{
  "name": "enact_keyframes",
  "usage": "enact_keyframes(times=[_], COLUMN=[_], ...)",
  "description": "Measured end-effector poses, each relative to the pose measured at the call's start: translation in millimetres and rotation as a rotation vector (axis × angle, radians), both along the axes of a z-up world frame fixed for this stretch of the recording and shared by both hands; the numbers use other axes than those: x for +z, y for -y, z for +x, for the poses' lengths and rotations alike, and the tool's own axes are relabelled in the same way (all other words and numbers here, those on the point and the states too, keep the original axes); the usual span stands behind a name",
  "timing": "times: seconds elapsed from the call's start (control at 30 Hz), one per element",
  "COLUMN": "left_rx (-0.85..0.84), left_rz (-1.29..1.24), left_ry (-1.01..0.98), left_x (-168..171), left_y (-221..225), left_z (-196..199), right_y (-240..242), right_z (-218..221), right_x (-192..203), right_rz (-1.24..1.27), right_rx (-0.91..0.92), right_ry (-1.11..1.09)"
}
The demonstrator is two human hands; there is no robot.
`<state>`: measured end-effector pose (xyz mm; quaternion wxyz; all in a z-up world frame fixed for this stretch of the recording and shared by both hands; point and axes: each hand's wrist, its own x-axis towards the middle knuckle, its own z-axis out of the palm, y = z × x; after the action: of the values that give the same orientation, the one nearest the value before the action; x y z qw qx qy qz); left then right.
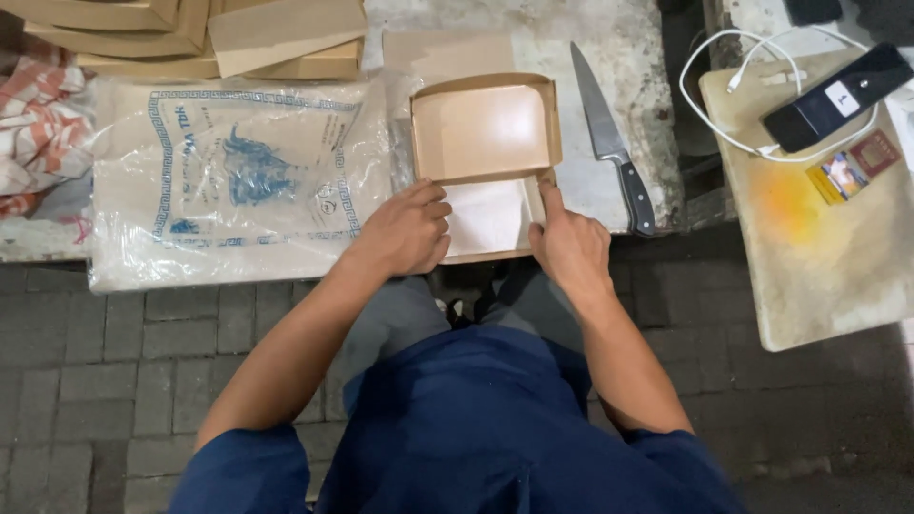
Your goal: Folding cardboard food boxes and placing paper liners inside them at a production workbench.
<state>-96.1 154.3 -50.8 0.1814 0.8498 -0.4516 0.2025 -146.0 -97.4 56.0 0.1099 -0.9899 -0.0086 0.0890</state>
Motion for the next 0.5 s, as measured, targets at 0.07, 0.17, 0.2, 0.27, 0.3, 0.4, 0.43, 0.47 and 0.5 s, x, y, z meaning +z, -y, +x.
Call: enact_keyframes(times=[0.07, 0.17, 0.2, 0.27, 0.3, 0.4, 0.43, 0.47, 0.5], left_rx=[0.014, 0.042, 0.064, 0.085, 0.110, 0.156, 0.150, 0.157, 0.165], left_rz=[0.012, 0.062, 0.102, 0.133, 0.162, 0.300, 0.299, 0.310, 0.321], left_ry=[-0.016, -0.045, -0.043, -0.049, -0.036, -0.122, -0.131, -0.148, -0.164], left_x=[-5, -5, -4, 3, 10, 18, 18, 18, 17], left_y=[1, 5, 7, 12, 14, 23, 24, 25, 26], left_z=[-1, -4, -6, -10, -6, -10, -9, -8, -8], right_y=[-3, -3, -3, 4, 7, 4, 11, 17, 24], right_z=[2, 1, -1, -2, 3, 4, 9, 13, 17], right_x=[2, -3, -7, -15, -16, 5, -8, -22, -35], right_rz=[0.020, 0.035, 0.031, 0.014, -0.003, 0.103, 0.102, 0.100, 0.099], right_rx=[-0.007, 0.014, 0.052, 0.097, 0.145, 0.050, 0.045, 0.063, 0.082], right_ry=[0.029, 0.111, 0.179, 0.221, 0.282, 0.046, 0.038, -0.018, -0.074])
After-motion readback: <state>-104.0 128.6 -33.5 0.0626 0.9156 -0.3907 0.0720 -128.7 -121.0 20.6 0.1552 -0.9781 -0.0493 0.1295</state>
